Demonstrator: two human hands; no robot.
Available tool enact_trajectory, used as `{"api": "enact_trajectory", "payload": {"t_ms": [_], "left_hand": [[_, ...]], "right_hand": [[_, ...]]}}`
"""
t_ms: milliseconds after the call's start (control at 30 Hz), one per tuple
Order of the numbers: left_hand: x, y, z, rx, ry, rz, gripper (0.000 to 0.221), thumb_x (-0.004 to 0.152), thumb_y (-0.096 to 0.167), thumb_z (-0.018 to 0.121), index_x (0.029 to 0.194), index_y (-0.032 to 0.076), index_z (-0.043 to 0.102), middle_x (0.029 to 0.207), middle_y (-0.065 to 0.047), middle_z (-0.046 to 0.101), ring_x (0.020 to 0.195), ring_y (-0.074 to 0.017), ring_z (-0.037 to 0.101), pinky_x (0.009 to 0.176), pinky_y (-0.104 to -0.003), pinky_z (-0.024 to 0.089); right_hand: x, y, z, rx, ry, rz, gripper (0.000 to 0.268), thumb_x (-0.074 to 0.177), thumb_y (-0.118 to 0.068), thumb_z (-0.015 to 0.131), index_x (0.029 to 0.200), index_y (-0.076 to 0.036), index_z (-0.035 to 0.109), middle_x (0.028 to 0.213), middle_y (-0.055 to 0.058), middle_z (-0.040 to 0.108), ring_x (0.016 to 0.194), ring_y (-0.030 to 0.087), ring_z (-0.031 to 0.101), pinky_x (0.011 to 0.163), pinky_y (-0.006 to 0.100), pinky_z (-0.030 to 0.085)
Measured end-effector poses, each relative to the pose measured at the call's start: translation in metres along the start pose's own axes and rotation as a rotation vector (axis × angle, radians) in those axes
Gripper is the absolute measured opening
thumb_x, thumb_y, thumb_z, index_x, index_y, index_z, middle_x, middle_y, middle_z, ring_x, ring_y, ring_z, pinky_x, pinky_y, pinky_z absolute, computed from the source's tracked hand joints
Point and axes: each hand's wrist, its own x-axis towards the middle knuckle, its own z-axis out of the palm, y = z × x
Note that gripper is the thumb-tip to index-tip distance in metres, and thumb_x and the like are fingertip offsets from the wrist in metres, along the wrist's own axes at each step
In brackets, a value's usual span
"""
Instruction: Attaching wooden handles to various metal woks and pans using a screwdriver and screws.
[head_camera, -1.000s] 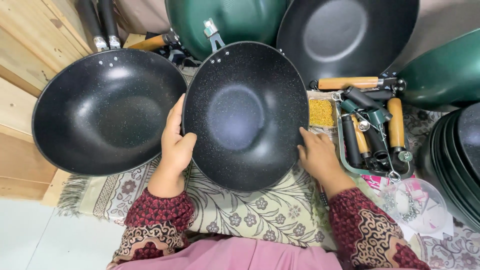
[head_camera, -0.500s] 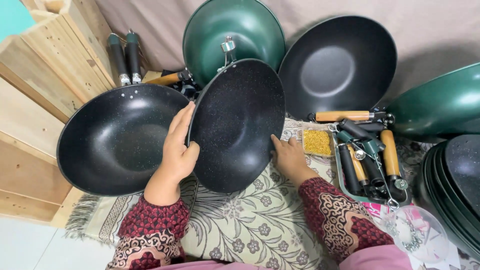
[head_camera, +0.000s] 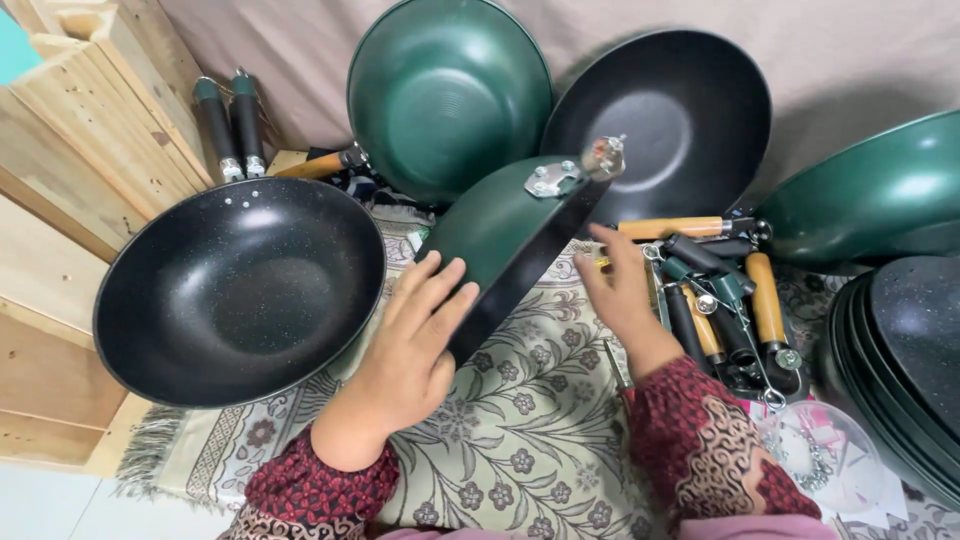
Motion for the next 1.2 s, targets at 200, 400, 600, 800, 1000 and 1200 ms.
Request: {"api": "enact_trajectory", "payload": {"t_ms": [200,400,600,800,1000,1200], "left_hand": [[-0.001,0.038,0.031,-0.093,0.005,0.012,0.069,0.079,-0.007,0.051,0.145,0.01,0.058,0.152,-0.018,0.05,0.144,-0.0513,0.039,0.121,-0.067,0.019],[-0.013,0.076,0.052,-0.028,-0.114,0.18,0.064,0.089,-0.004,0.046,0.15,0.015,0.05,0.155,-0.009,0.05,0.149,-0.0388,0.038,0.124,-0.068,0.02],[-0.031,0.109,0.07,-0.045,-0.101,0.323,0.041,0.108,0.015,0.039,0.143,0.019,0.06,0.147,0.0,0.063,0.14,-0.0268,0.06,0.122,-0.062,0.028],[-0.048,0.105,0.08,-0.013,-0.145,0.364,0.033,0.112,0.023,0.046,0.14,0.021,0.064,0.148,0.001,0.061,0.142,-0.026,0.057,0.123,-0.062,0.026],[-0.064,0.066,0.076,0.029,-0.25,0.37,0.039,0.108,0.013,0.049,0.146,0.016,0.054,0.153,-0.003,0.054,0.144,-0.0295,0.052,0.118,-0.067,0.031],[-0.069,0.041,0.088,0.112,0.017,0.31,0.038,0.111,0.017,0.037,0.138,0.024,0.062,0.146,0.002,0.061,0.135,-0.023,0.059,0.117,-0.059,0.036]], "right_hand": [[-0.033,-0.085,-0.09,0.496,0.138,-0.172,0.065,0.105,-0.029,0.047,0.159,-0.001,0.023,0.153,0.02,0.035,0.135,0.028,0.041,0.106,0.043,0.052],[-0.08,-0.092,-0.111,0.753,0.167,0.048,0.08,0.1,-0.045,0.055,0.163,-0.011,0.021,0.171,0.019,0.027,0.153,0.027,0.033,0.123,0.044,0.036],[-0.138,-0.085,-0.103,0.569,0.429,0.034,0.04,0.111,-0.035,0.048,0.142,-0.009,0.044,0.149,0.024,0.051,0.146,0.028,0.049,0.131,0.047,0.041],[-0.156,-0.078,-0.091,0.487,0.41,0.038,0.041,0.111,-0.032,0.043,0.142,-0.005,0.04,0.158,0.03,0.039,0.154,0.03,0.038,0.132,0.045,0.032],[-0.142,-0.071,-0.054,0.908,0.291,0.167,0.064,0.103,-0.033,0.055,0.156,-0.003,0.033,0.164,0.02,0.037,0.148,0.029,0.043,0.125,0.048,0.04],[-0.148,-0.039,0.001,0.997,0.452,0.233,0.057,0.109,-0.023,0.045,0.161,-0.007,0.026,0.168,0.009,0.031,0.147,0.025,0.041,0.121,0.05,0.043]]}}
